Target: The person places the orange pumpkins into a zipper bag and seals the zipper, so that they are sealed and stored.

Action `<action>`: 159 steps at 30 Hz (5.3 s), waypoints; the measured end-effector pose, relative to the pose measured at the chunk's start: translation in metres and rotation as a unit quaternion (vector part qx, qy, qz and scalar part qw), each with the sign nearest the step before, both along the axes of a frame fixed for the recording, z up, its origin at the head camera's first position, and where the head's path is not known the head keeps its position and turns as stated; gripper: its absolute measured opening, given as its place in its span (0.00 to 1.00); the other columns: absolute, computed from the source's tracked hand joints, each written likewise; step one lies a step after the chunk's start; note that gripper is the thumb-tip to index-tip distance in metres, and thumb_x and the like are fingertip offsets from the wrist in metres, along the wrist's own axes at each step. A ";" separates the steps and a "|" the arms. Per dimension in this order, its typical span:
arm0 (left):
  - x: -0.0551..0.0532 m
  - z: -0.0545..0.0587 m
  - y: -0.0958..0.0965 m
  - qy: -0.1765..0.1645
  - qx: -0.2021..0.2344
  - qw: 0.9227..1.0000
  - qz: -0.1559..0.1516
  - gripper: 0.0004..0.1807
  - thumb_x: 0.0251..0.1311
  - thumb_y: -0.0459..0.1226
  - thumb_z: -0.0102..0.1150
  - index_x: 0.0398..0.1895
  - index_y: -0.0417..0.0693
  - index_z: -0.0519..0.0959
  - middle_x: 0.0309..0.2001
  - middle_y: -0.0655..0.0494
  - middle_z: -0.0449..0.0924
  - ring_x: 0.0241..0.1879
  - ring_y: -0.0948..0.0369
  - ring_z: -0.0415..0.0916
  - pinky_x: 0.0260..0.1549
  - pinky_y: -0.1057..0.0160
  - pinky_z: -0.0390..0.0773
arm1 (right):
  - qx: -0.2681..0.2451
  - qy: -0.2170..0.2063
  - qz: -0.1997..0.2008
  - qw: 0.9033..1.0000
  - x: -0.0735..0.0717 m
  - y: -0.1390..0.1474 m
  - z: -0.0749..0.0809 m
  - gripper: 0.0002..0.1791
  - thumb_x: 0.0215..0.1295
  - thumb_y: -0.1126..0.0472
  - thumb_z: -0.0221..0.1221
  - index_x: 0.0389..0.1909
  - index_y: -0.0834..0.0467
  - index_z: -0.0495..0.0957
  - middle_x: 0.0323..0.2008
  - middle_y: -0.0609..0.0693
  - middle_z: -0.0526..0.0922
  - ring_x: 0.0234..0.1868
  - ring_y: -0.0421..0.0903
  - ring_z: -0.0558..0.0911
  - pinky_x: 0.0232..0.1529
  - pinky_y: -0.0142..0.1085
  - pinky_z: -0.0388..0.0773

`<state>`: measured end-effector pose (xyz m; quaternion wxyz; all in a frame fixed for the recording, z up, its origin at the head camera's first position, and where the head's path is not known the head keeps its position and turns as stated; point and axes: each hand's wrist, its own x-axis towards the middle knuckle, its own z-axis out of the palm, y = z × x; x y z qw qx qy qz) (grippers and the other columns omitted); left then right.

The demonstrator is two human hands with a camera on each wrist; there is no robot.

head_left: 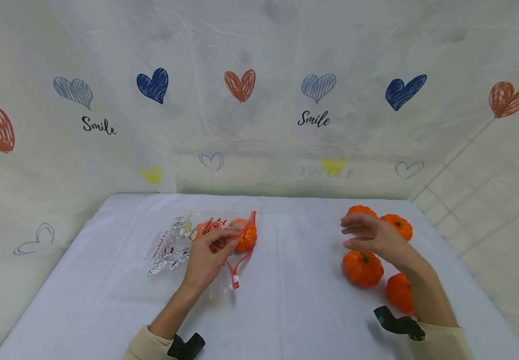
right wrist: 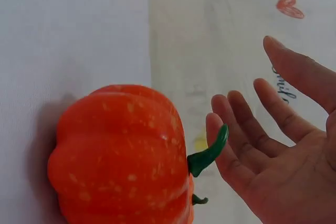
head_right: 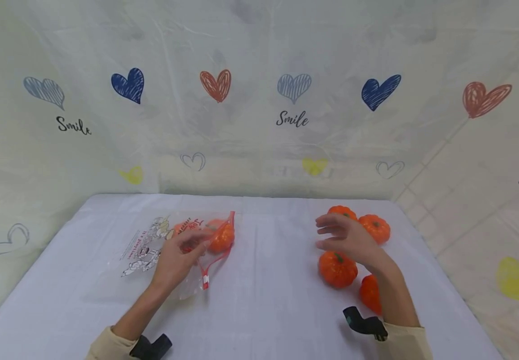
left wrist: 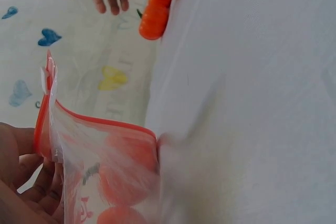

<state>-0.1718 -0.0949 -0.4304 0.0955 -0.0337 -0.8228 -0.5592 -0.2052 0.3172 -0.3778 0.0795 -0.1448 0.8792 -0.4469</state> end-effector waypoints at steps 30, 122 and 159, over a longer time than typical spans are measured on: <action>0.000 -0.001 0.000 0.002 -0.009 1.000 -0.002 0.13 0.66 0.35 0.68 0.50 0.60 0.89 0.42 0.56 0.86 0.43 0.57 0.76 0.41 0.73 0.78 | 0.013 -0.093 0.056 0.994 0.001 0.046 -0.012 0.36 0.67 0.58 0.68 0.73 0.63 0.67 0.71 0.69 0.71 0.71 0.71 0.72 0.54 0.33 0.83; 0.001 -0.003 0.001 -0.004 -0.008 1.000 0.000 0.11 0.66 0.36 0.68 0.50 0.57 0.89 0.42 0.55 0.85 0.43 0.57 0.76 0.41 0.73 0.78 | -0.055 -0.039 -0.052 0.996 -0.007 -0.042 -0.037 0.44 0.66 0.45 0.70 0.79 0.45 0.61 0.78 0.59 0.63 0.70 0.63 0.77 0.64 0.54 0.80; 0.001 -0.004 -0.001 -0.003 -0.009 1.000 -0.002 0.12 0.66 0.35 0.67 0.50 0.55 0.89 0.40 0.54 0.84 0.42 0.58 0.76 0.39 0.73 0.77 | -0.059 -0.057 -0.029 0.996 -0.017 -0.090 -0.043 0.44 0.65 0.57 0.71 0.78 0.55 0.60 0.75 0.63 0.67 0.68 0.63 0.78 0.68 0.57 0.76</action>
